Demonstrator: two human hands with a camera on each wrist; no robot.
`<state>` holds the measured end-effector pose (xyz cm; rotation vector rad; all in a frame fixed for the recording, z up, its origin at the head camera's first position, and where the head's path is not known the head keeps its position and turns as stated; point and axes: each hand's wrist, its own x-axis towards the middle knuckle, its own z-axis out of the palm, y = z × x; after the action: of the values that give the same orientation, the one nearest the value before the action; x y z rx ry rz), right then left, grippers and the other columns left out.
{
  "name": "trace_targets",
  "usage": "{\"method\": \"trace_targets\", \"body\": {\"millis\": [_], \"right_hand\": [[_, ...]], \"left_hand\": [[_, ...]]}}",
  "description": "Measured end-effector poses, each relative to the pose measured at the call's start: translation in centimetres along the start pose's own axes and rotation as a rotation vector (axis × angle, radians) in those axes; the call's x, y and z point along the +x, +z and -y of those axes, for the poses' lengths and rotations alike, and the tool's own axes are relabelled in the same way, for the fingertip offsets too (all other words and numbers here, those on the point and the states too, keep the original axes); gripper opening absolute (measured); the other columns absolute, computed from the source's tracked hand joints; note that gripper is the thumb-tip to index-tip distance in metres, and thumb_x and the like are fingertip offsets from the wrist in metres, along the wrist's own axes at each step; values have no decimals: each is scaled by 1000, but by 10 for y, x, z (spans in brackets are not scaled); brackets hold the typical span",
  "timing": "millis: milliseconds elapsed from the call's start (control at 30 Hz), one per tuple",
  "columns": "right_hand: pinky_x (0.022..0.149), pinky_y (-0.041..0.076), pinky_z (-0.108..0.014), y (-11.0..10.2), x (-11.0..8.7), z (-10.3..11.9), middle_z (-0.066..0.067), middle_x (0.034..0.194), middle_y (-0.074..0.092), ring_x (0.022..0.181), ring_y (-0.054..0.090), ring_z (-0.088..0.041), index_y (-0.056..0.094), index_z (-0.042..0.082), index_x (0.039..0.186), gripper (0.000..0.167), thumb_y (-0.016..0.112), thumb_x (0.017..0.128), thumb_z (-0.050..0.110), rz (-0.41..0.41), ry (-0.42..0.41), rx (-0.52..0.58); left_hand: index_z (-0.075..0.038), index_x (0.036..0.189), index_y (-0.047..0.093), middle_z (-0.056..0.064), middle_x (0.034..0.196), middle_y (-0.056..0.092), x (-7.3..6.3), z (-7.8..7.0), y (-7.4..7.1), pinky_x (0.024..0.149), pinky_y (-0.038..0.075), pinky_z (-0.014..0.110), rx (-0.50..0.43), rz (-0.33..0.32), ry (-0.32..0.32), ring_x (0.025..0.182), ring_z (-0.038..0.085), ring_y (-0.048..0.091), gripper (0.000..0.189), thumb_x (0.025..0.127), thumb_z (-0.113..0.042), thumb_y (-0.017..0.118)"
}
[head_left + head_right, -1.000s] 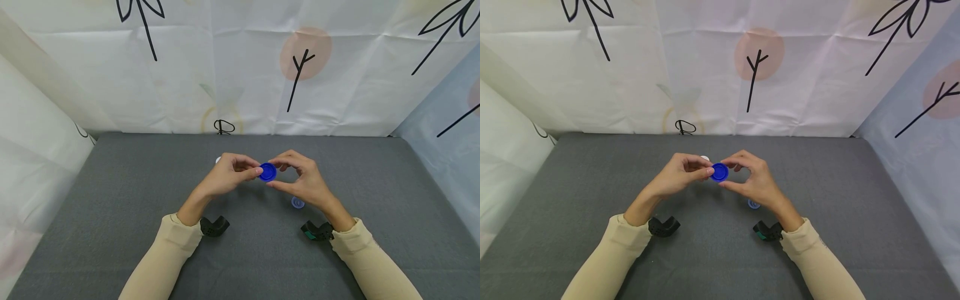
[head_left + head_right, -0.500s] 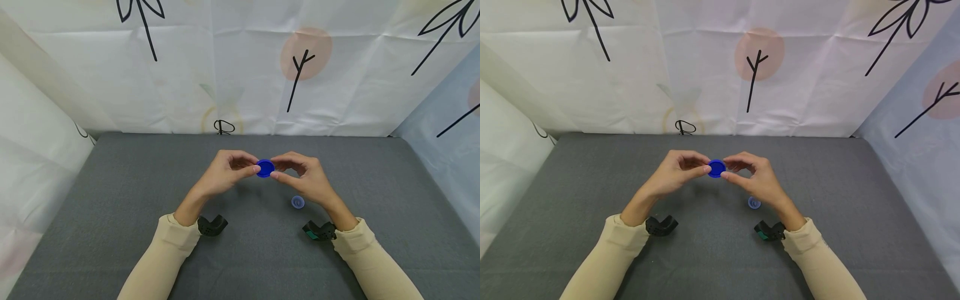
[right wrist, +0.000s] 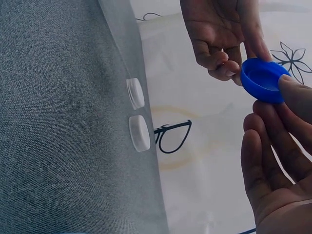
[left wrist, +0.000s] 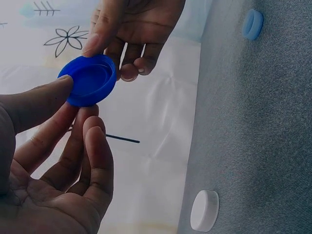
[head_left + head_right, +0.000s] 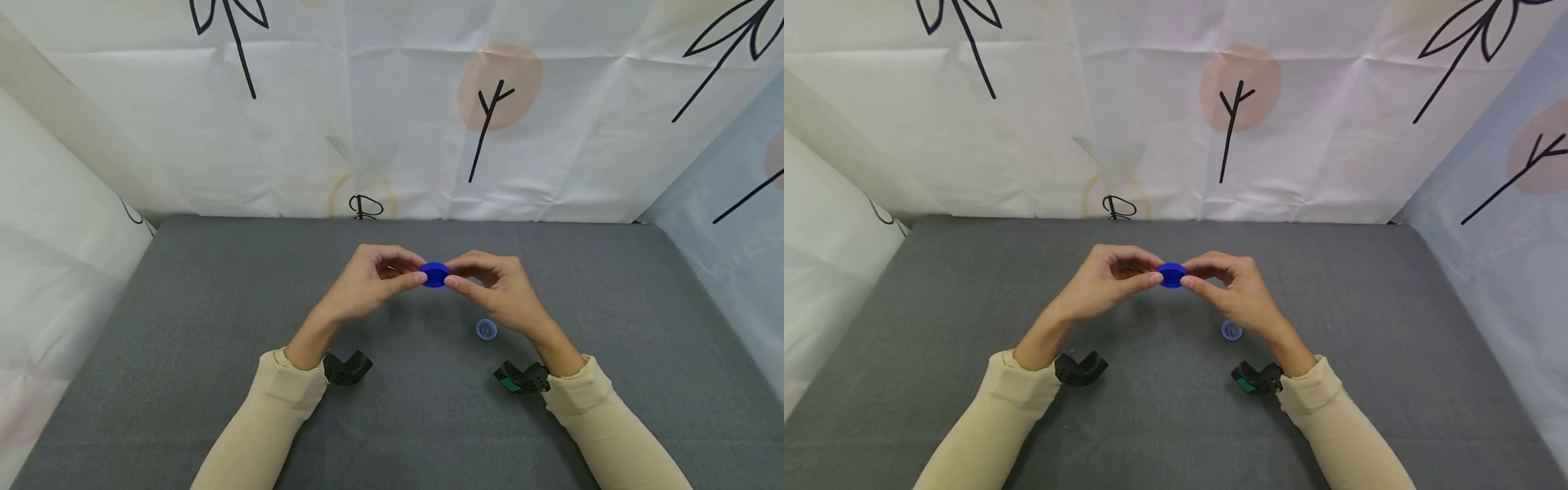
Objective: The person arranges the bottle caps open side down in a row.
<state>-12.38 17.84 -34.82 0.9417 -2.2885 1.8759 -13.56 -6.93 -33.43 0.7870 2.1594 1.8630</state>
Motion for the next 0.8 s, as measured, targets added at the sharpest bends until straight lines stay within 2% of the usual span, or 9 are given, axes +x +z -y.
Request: {"method": "trace_targets", "body": {"millis": [167, 233, 400, 633, 800], "right_hand": [[83, 56, -27, 0, 1, 1, -17, 101, 71, 94, 69, -21, 73, -6, 107, 15, 69, 93, -6, -7, -35, -9], [83, 56, -27, 0, 1, 1, -17, 102, 71, 94, 69, -21, 73, -7, 107, 14, 70, 93, -4, -16, -44, -10], [83, 56, -27, 0, 1, -1, -14, 102, 71, 95, 68, -21, 73, -10, 106, 15, 71, 92, -5, -45, -76, 0], [84, 56, -28, 1, 1, -1, -17, 103, 71, 96, 68, -21, 74, -8, 107, 16, 72, 90, -8, -46, -95, -13], [83, 56, -28, 2, 1, -1, -18, 103, 71, 97, 68, -22, 74, -7, 108, 18, 72, 90, -8, -26, -114, -12]], "left_hand": [[0, 112, 74, 8, 95, 72, 0, 0, -1, 79, 56, 36, -10, 8, -33, 89, 33, 69, 20, 95, -9, 73], [-1, 113, 74, 8, 96, 73, 0, 0, -2, 80, 56, 36, -4, 5, -55, 91, 34, 70, 21, 95, -13, 73], [-3, 114, 74, 6, 101, 74, 0, -1, -3, 84, 56, 41, 30, 5, -111, 93, 26, 70, 24, 97, -20, 71], [-2, 112, 75, 7, 101, 75, 1, -1, -1, 90, 54, 50, 19, 52, -176, 100, 39, 68, 27, 100, -24, 68], [0, 109, 75, 13, 101, 74, 1, -1, 1, 89, 55, 49, -4, 62, -193, 98, 42, 67, 27, 100, -24, 68]]}}
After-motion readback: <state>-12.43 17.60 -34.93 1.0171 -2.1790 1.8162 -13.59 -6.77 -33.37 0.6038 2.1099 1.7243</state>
